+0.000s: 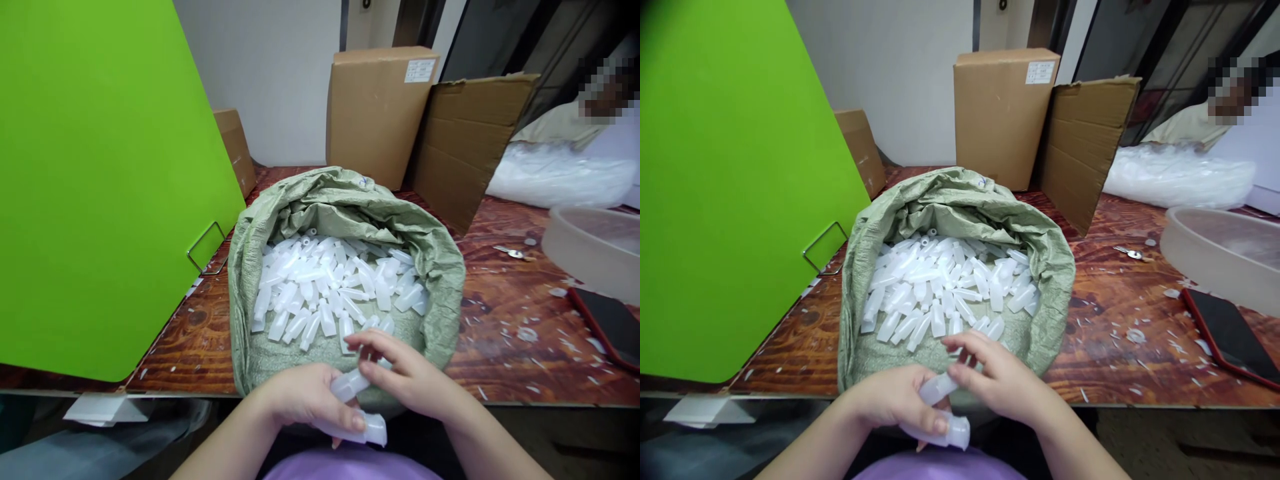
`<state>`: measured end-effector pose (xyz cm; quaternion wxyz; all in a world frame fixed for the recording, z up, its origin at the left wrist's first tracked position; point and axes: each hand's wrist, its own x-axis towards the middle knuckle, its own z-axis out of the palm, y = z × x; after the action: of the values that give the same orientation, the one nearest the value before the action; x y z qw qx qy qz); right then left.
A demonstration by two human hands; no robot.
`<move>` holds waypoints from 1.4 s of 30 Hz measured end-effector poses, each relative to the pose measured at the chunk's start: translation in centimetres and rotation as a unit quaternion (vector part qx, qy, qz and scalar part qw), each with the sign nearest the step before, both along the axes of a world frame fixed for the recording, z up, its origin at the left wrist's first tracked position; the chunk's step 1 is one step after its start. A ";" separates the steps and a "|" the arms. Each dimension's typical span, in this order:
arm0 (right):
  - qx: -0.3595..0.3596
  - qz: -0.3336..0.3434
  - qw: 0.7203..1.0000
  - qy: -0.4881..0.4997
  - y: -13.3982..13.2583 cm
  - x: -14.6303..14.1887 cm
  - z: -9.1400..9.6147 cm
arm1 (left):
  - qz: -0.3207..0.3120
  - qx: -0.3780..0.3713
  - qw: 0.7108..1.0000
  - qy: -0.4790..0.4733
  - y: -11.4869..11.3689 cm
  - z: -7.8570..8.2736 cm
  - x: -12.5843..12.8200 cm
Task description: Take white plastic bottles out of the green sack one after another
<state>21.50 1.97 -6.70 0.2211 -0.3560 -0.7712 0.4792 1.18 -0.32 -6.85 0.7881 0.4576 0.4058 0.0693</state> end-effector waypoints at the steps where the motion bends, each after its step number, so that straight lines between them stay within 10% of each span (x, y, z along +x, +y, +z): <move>1: 0.012 0.023 0.999 0.037 -0.1 0.1 0.0 | 0.005 0.002 1.000 0.003 0.0 0.0 0.0; 16: -0.077 -0.035 0.996 -0.016 -3.0 -0.2 -1.3 | -0.049 0.030 0.997 0.043 -1.0 -0.2 0.0; 24: 0.297 -0.011 0.955 -0.015 -3.8 -0.5 -2.4 | -0.088 0.019 0.995 0.030 -1.5 0.7 0.8; 33: 0.449 -0.026 0.888 0.093 -4.4 -1.1 -2.2 | -0.170 0.108 0.971 0.131 -2.3 2.5 2.0; 42: 0.300 0.001 0.953 0.043 -4.7 -1.4 -3.0 | -0.090 0.197 0.966 0.140 -4.2 1.2 2.5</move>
<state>20.14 -2.76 -9.66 0.3499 -0.2518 -0.8696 0.2407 3.67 -4.54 -5.65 0.6209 0.6432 0.4479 0.0119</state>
